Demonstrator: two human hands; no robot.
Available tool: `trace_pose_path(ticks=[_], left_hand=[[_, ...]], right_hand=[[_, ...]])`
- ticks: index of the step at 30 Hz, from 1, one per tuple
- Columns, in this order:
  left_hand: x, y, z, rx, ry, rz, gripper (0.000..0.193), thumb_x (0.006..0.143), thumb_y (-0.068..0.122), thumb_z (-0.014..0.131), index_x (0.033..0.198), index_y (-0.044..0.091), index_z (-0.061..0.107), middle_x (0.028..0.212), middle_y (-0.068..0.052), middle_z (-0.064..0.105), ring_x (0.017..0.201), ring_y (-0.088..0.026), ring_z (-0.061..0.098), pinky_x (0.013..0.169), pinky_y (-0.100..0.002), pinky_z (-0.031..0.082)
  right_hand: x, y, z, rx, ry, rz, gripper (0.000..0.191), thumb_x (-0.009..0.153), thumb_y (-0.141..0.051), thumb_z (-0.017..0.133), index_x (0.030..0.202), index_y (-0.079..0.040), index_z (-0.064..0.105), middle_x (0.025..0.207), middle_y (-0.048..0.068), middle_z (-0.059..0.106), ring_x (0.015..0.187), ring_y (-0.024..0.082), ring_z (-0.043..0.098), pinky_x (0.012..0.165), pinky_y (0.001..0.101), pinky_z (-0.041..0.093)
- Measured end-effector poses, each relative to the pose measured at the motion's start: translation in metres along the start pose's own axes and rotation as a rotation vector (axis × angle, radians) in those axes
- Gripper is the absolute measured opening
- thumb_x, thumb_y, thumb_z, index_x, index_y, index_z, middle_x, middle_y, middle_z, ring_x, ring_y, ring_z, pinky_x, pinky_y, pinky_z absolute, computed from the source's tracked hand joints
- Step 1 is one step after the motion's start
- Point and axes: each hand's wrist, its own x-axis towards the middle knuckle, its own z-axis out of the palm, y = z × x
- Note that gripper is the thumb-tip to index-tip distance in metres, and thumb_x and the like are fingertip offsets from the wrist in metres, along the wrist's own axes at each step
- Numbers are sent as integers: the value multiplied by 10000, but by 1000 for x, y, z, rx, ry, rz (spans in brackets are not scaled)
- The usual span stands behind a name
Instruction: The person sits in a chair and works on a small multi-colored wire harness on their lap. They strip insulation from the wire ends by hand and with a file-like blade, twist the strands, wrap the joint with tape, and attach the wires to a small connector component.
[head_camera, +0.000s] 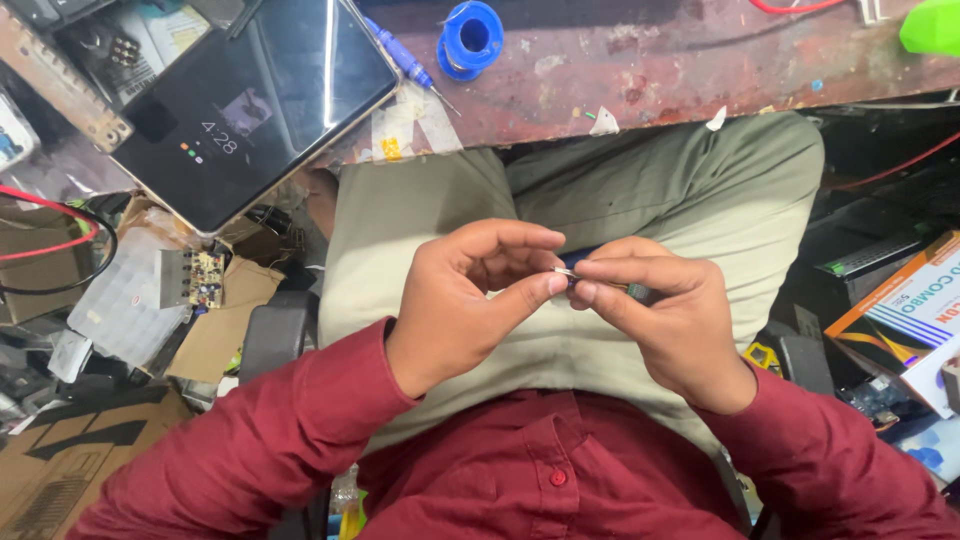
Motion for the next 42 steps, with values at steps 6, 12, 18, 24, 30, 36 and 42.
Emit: trace_pose_path(ticks=[6,12,18,24,30,36,42], left_hand=[[-3,-4,0,-28,12,-13,297,950,-7,745,1236,-31,668,1056,-95,752,968,-119,724,850,-261,602],[-1,-2,1,-3,16,-7,297,947,5,753,1232,-26,675,1057,-93,752,968,-117,722,848,-263,603],[-2,0,2,163,-5,52,296,942,13,758,1229,-15,687,1054,-85,768,997,-125,750,908,-274,626],[0,2,-4,45,43,75,302,959,-1,745,1248,-20,661,1063,-92,752,988,-119,723,884,-273,607],[3,6,-9,-22,70,123,323,959,-24,747,1262,-28,637,1064,-94,744,990,-114,716,878,-263,598],[3,9,-9,-28,60,79,404,922,-46,758,1301,-25,618,1035,-80,727,922,-100,693,789,-249,579],[3,7,-6,-48,31,95,418,933,-49,759,1322,-26,610,1055,-80,716,956,-108,697,832,-257,597]], right_hand=[[-3,6,1,286,23,70,260,911,97,720,1166,52,724,1043,157,725,947,221,727,865,339,605],[-4,13,1,321,40,77,244,916,91,733,1156,53,724,1062,172,747,949,226,731,862,352,612],[-4,13,3,285,61,100,330,898,100,743,1220,46,702,1074,185,750,973,230,731,876,358,610],[1,6,-1,417,55,99,362,913,75,662,1272,28,657,1178,181,735,1044,243,735,938,400,611],[-1,11,-7,439,78,119,284,981,79,651,1263,69,682,1099,191,729,987,263,732,933,418,603],[-4,16,-7,453,61,78,275,981,79,667,1253,45,691,1085,170,725,988,248,731,917,405,609],[-5,12,-3,393,42,77,256,966,91,674,1218,56,700,1088,166,720,969,244,735,894,381,608]])
